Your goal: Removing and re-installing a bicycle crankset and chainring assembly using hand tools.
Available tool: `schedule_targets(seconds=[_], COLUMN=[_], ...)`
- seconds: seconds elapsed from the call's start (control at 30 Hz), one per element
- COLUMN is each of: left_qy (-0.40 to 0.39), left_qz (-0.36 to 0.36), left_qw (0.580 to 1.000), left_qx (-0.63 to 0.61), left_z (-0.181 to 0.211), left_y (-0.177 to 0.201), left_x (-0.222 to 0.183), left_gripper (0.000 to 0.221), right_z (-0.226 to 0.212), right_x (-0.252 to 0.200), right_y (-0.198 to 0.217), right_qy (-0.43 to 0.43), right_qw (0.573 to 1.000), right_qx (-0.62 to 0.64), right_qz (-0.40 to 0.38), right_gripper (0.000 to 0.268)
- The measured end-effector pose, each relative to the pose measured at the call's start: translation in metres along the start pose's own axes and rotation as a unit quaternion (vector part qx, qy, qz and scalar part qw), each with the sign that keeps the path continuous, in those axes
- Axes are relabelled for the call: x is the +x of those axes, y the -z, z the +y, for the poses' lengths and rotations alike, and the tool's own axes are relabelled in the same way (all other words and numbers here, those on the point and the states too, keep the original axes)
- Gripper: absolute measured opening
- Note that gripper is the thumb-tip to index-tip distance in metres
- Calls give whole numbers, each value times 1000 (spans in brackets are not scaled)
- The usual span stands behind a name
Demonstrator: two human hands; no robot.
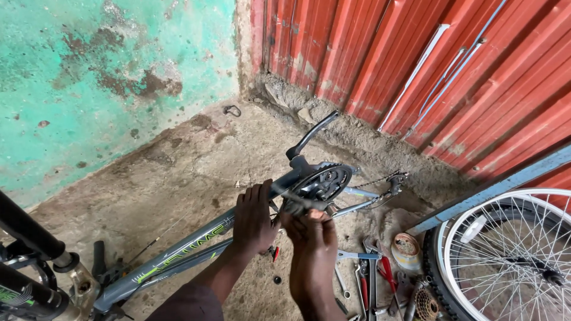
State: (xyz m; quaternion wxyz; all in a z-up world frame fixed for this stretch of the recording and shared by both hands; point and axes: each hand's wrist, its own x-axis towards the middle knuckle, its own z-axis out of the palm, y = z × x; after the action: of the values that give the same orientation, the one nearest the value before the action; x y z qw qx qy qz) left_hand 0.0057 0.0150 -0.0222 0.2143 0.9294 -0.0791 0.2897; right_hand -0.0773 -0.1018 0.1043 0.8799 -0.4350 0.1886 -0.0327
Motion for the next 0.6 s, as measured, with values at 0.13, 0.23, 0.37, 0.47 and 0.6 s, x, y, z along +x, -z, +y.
schedule_targets(seconds=[0.13, 0.23, 0.37, 0.47, 0.6], left_qy=[-1, 2, -11, -13, 36], left_qz=[-1, 10, 18, 16, -55], left_qw=[998, 999, 999, 999, 993], left_qx=[64, 53, 48, 44, 99], left_z=[1, 3, 8, 8, -1], left_y=[2, 7, 17, 18, -7], left_x=[1, 1, 1, 2, 1], left_gripper=[82, 82, 84, 84, 91], right_z=[-22, -43, -44, -7, 46], right_x=[21, 53, 87, 144, 102], right_y=[4, 18, 54, 105, 102], right_qy=[154, 249, 389, 373, 145], right_qw=[987, 958, 855, 801, 896], right_qx=[-20, -125, -342, -462, -414], right_qz=[-49, -63, -35, -77, -64], right_gripper=[33, 35, 25, 30, 68])
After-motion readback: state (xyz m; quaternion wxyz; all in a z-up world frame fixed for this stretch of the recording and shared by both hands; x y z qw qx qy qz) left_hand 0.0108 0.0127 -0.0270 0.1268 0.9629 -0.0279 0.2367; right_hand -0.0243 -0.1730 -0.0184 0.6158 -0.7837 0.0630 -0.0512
